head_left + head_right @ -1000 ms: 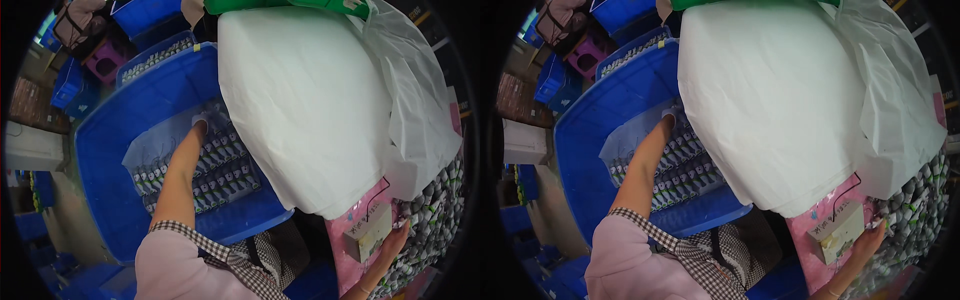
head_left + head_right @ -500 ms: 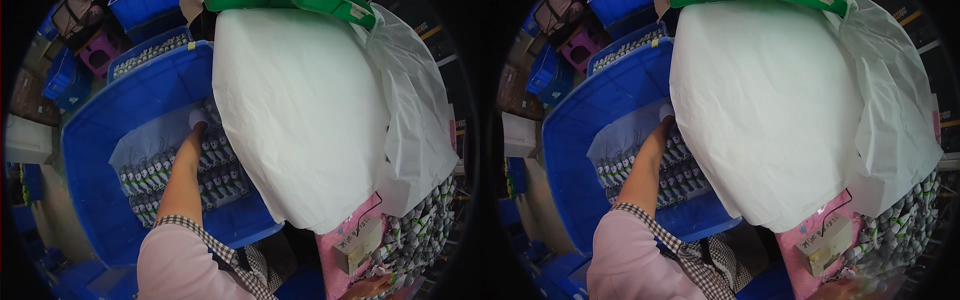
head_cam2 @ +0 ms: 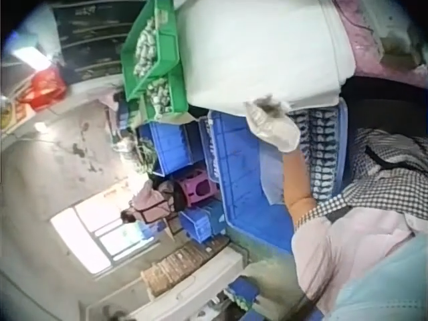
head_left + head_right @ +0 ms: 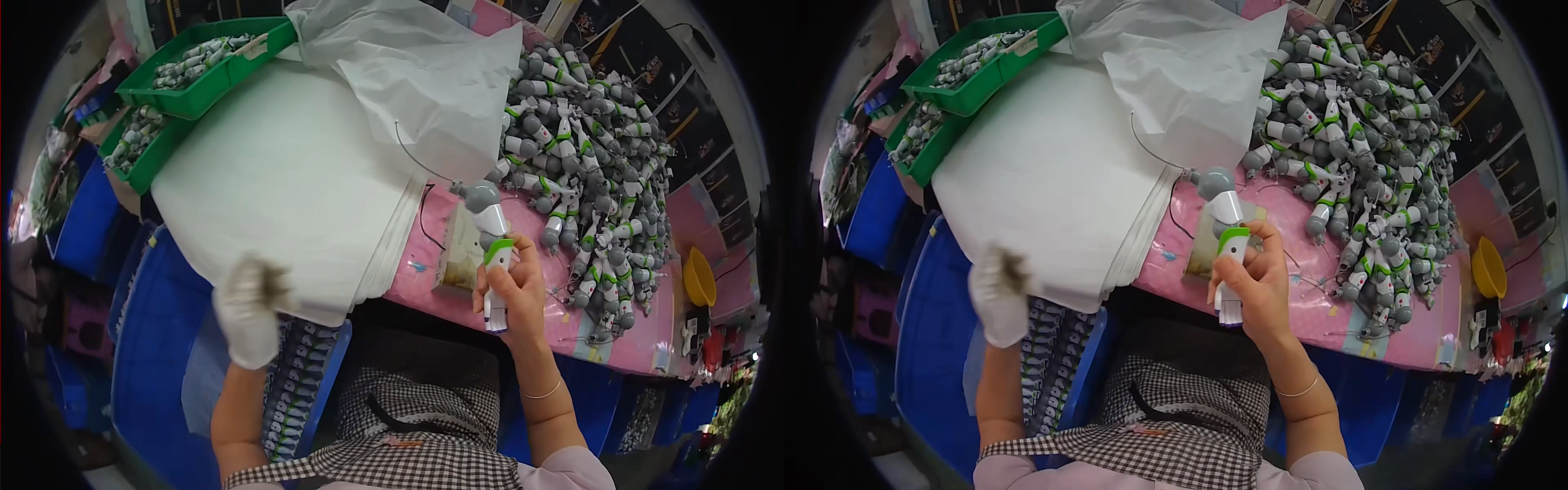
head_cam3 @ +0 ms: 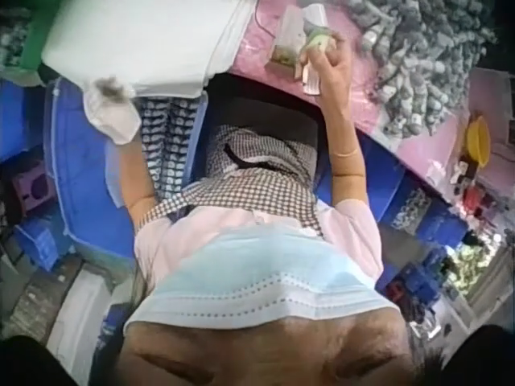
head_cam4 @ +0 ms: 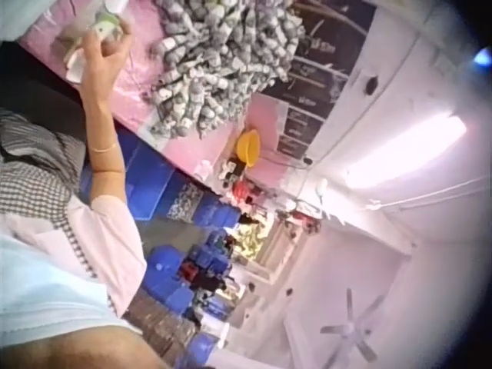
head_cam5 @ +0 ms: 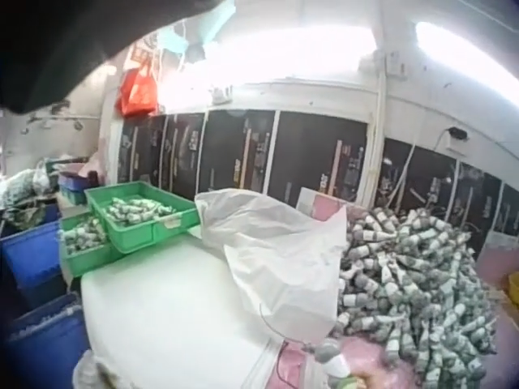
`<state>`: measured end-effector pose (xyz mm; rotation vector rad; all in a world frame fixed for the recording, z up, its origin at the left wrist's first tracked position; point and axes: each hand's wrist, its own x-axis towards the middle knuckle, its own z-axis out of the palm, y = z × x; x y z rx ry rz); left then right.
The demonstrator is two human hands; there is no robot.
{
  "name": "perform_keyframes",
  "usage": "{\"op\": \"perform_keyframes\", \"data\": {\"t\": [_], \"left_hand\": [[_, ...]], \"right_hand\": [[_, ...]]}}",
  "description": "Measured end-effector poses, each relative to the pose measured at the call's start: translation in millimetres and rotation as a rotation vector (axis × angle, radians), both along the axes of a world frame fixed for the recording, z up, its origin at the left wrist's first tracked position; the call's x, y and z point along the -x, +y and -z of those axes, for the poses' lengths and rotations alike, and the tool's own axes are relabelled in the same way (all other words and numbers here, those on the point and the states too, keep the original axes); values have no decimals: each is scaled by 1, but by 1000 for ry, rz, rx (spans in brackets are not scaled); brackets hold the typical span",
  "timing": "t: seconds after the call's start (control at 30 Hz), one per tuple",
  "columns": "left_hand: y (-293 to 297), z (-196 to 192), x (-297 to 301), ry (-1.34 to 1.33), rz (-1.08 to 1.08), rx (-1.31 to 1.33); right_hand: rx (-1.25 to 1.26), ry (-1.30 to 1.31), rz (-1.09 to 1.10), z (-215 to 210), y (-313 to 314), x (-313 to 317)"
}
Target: Assembling small plastic bear figurines using a stationary assembly jig and placing finished units into a blue bin.
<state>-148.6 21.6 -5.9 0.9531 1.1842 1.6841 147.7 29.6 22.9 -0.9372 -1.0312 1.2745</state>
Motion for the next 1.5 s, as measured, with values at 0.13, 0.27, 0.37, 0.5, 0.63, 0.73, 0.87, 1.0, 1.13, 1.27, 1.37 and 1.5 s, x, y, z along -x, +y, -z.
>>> {"op": "perform_keyframes", "data": {"t": [0.13,0.27,0.37,0.5,0.63,0.73,0.87,1.0,1.13,1.27,1.37,1.5], "left_hand": [[27,-20,-95,-68,843,169],[34,-13,-135,-709,868,246],[24,-16,-156,-859,956,220],[18,-26,-170,-1011,1051,298],[18,-15,-171,-671,1081,248],[11,-8,-172,-559,995,282],[15,0,-176,-873,899,402],[14,5,-178,-1099,901,485],[13,8,-170,-1098,941,481],[9,4,-168,-1029,887,550],[2,3,-163,-1005,951,557],[-8,-2,-166,-799,949,588]], "right_hand": [[-7,16,-155,2,-23,13],[132,347,-399,27,-43,1],[-54,631,-531,51,-53,-15],[-424,-277,-268,37,-56,-22],[-705,-755,-88,39,-58,-24],[-569,-683,-195,35,-60,-27],[-545,-594,-176,33,-64,-29],[-707,-756,-64,49,-62,-32],[-390,-520,-240,25,-64,-48],[99,-327,12,29,-42,-83],[164,184,5,21,-10,-79],[174,298,18,22,7,-75]]}}
